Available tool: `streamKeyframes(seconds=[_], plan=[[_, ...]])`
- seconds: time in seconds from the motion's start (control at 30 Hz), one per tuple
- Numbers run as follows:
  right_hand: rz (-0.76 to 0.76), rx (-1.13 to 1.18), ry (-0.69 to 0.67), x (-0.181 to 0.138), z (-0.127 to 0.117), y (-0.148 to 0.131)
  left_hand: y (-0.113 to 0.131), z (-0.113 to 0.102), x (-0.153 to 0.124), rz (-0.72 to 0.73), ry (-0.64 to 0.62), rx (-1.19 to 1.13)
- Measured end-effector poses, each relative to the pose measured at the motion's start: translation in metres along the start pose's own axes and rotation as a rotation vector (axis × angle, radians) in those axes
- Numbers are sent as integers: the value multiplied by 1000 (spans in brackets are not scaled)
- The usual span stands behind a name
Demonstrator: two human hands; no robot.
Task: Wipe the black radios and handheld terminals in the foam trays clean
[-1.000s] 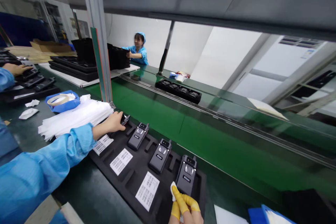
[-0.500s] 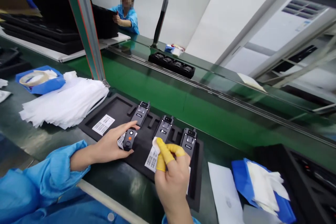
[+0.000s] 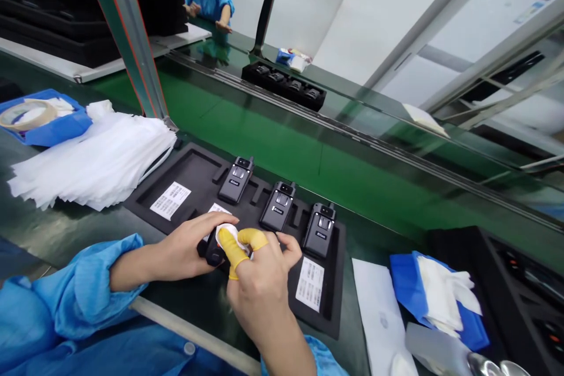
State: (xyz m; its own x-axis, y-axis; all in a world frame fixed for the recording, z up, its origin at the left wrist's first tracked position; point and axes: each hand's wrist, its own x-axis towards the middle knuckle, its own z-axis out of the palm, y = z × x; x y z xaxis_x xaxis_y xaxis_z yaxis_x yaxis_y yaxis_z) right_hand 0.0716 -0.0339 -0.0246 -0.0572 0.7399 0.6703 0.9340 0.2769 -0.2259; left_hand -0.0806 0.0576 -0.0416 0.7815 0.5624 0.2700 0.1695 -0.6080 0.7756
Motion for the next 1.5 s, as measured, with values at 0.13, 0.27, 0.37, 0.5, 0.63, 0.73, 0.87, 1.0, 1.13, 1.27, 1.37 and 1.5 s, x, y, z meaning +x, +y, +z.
streamKeyframes(seconds=[0.13, 0.27, 0.37, 0.5, 0.63, 0.73, 0.87, 1.0, 1.13, 1.27, 1.37, 1.5], plan=[[-29, 10, -32, -3, -7, 10, -1, -1, 1, 10, 0, -2], [19, -89, 16, -3, -12, 20, 1, -2, 2, 34, 9, -5], [2, -96, 22, 1, -9, 15, 1, -3, 3, 47, 14, -4], [-77, -158, 36, 3, -2, -1, -2, -1, 2, 46, 25, 17], [-85, -330, 86, -2, 1, -9, -1, 0, 2, 56, 46, 14], [-70, -377, 62, -5, -1, -9, 1, 0, 2, 52, 67, 22], [18, -361, 89, -5, -3, -7, 2, 0, 2, 17, 57, 43], [27, -309, 137, -2, -3, -6, 2, 0, 1, 20, 39, 46], [-27, -142, 81, 2, 0, -5, 2, 0, 1, 35, 36, 50], [-25, -23, 1, 4, -3, 0, 2, -2, 1, 17, 18, 33], [-15, 18, -27, 0, -6, 4, 2, -2, 1, 24, 17, 20], [-5, 11, -24, -10, -6, 10, 1, -1, 0, 59, 22, 33]])
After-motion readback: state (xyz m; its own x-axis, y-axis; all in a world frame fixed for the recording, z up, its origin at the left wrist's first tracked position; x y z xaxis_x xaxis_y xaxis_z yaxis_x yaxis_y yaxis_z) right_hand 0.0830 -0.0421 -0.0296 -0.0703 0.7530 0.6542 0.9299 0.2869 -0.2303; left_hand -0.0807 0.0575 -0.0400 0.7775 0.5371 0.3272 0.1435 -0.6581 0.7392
